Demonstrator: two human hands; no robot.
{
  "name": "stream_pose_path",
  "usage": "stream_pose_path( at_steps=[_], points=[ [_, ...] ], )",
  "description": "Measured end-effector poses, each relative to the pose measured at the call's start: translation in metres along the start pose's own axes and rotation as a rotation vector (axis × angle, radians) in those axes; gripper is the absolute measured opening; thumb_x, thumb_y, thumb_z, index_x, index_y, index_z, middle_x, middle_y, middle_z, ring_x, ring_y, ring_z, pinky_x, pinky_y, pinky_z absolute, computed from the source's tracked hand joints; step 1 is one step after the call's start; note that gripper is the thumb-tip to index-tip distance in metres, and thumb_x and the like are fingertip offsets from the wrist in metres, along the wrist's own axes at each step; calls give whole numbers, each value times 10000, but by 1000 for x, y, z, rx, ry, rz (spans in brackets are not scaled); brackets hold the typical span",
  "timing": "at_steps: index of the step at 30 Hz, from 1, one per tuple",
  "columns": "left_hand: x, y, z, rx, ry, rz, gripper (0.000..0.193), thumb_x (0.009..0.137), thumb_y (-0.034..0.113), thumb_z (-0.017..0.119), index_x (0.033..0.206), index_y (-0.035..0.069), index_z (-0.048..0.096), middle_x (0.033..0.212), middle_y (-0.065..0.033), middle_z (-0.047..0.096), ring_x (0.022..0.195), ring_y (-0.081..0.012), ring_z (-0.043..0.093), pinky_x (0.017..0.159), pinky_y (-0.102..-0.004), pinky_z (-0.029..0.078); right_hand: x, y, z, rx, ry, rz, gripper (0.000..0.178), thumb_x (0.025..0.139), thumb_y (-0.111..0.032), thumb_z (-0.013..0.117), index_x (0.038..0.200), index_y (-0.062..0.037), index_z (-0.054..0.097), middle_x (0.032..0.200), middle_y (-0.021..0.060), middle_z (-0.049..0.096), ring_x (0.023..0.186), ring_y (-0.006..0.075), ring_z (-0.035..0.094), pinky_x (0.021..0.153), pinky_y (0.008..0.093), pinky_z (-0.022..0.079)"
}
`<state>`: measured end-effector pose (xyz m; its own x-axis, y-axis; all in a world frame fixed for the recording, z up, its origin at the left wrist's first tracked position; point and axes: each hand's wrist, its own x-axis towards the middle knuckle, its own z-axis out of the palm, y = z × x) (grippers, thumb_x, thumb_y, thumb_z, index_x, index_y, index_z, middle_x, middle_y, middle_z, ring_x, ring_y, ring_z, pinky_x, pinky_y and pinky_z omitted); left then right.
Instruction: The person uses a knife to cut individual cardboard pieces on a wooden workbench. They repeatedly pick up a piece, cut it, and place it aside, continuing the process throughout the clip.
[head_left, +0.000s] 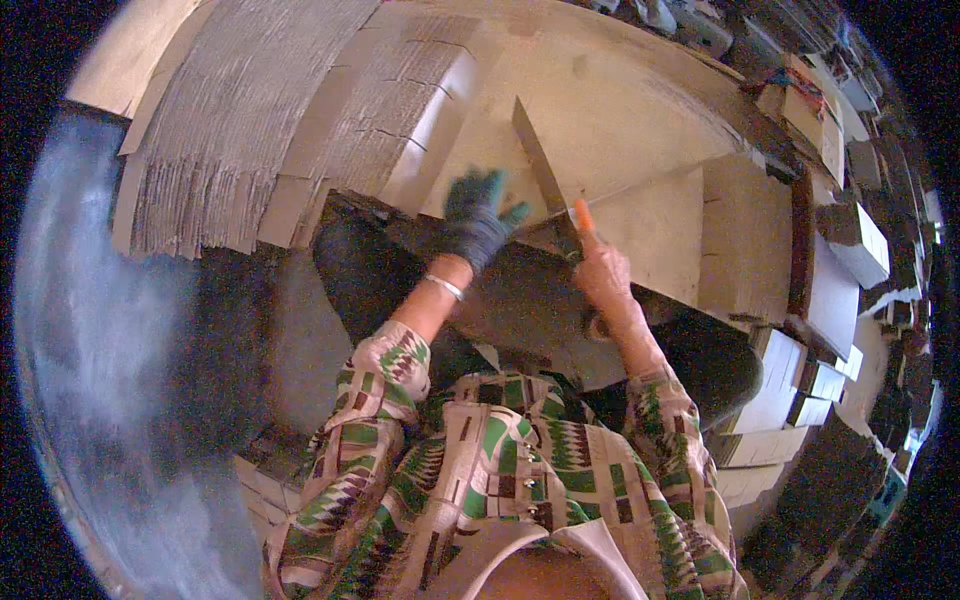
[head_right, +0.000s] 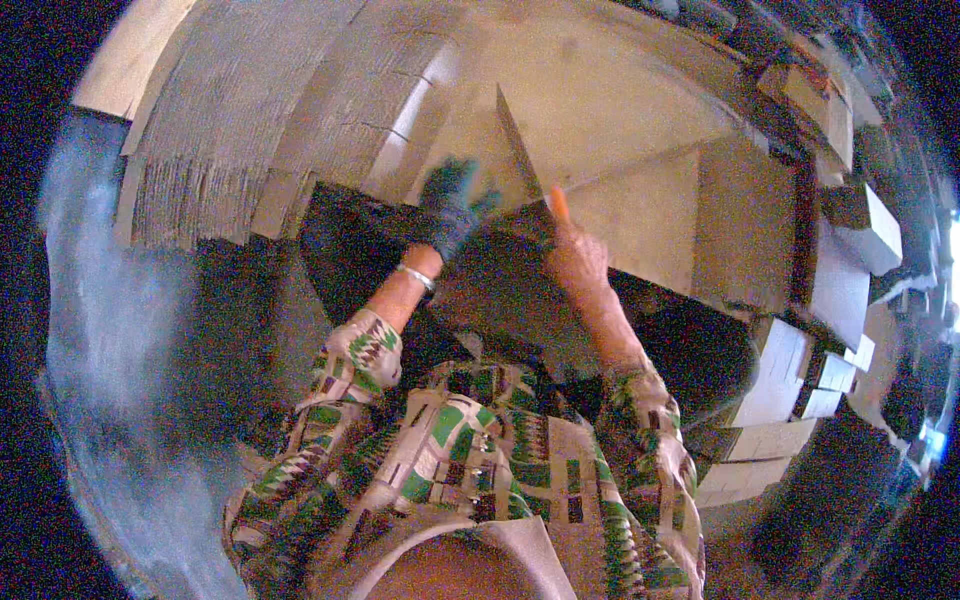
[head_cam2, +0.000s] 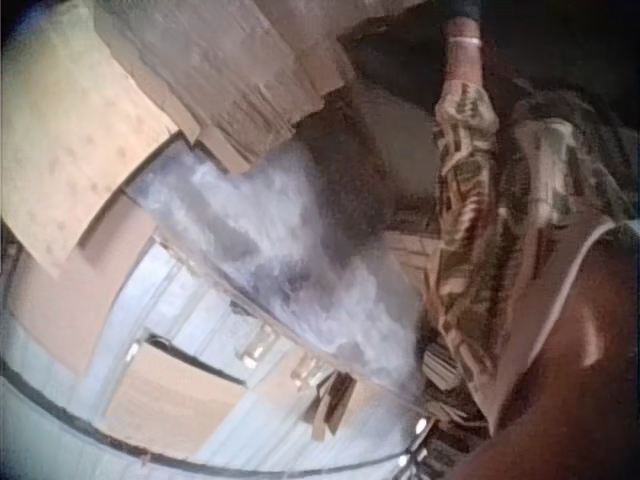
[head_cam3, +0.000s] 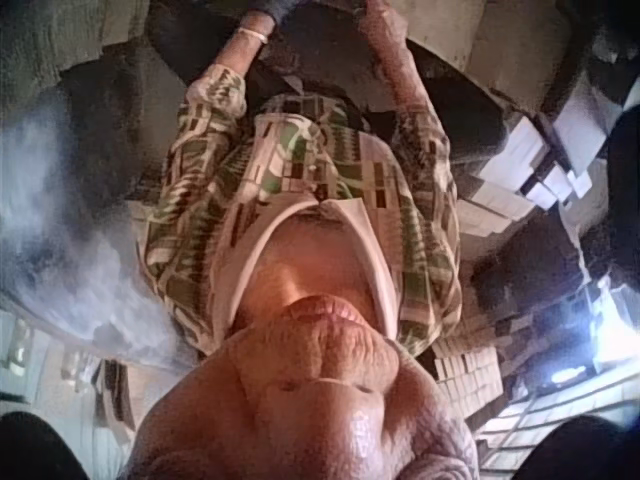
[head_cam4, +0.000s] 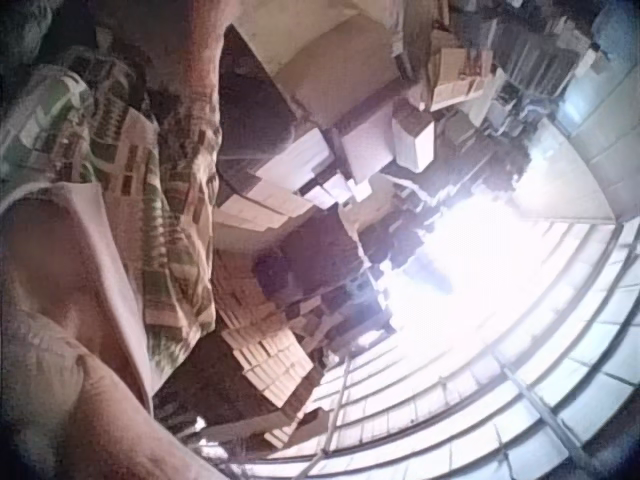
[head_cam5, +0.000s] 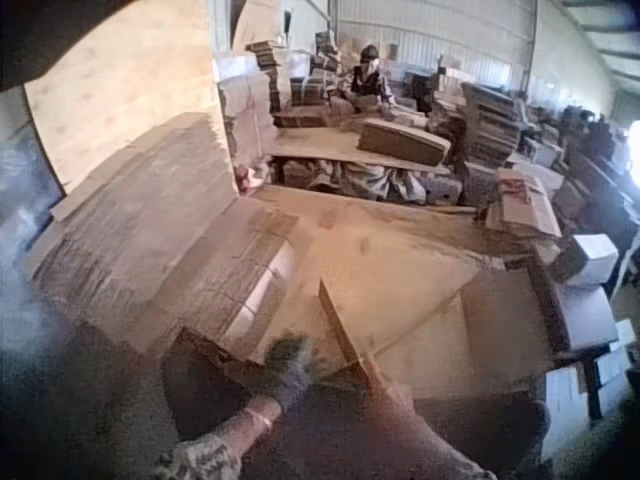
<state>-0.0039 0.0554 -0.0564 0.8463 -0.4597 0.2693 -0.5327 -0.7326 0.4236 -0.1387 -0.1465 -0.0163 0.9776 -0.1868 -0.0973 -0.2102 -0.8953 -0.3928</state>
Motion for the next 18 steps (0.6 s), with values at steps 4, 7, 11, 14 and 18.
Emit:
stream_pose_path(
  at_steps=[4, 7, 11, 14, 18],
  points=[
    [30, -96, -53, 473, 58, -288, 1117, 727, 695, 702, 1567, 98, 272, 1643, -180, 207, 1527, -411, 85, 1208, -612, 34, 24, -14, -21, 74, 473, -152, 748, 811, -52, 631, 1503, -130, 359, 1054, 197, 670, 837, 412, 667, 650, 533, 533],
    [37, -142, -70, 677, -170, -356, 925, 761, 615, 718, 1501, 146, 419, 1630, -152, 257, 1513, -405, 146, 1201, -615, 84, 54, -24, -15, 51, 497, -181, 797, 813, -34, 624, 1534, -215, 336, 944, 236, 705, 885, 447, 675, 769, 517, 529],
    [39, -151, -64, 540, -3, -179, 580, 838, 518, 669, 1289, 156, 622, 1526, -112, 436, 1428, -354, 340, 1163, -548, 253, 79, -18, 11, -64, 61, 11, 838, 792, -83, 674, 1538, -174, 303, 884, 205, 709, 787, 413, 697, 659, 514, 559],
    [40, -140, -62, 258, 55, -296, 430, 894, 459, 615, 1188, 151, 678, 1369, -122, 589, 1277, -344, 520, 1079, -492, 395, 72, -8, 19, -13, 120, -48, 897, 779, -70, 675, 1560, -237, 267, 819, 210, 706, 744, 412, 698, 642, 513, 557],
    [38, -82, -58, 27, -153, -439, 350, 943, 411, 553, 1157, 177, 702, 1149, -162, 689, 1043, -385, 651, 924, -488, 509, 45, -26, -16, 160, 199, -129, 959, 759, -52, 681, 1574, -294, 237, 815, 203, 703, 731, 414, 691, 639, 518, 547]
  ],
)
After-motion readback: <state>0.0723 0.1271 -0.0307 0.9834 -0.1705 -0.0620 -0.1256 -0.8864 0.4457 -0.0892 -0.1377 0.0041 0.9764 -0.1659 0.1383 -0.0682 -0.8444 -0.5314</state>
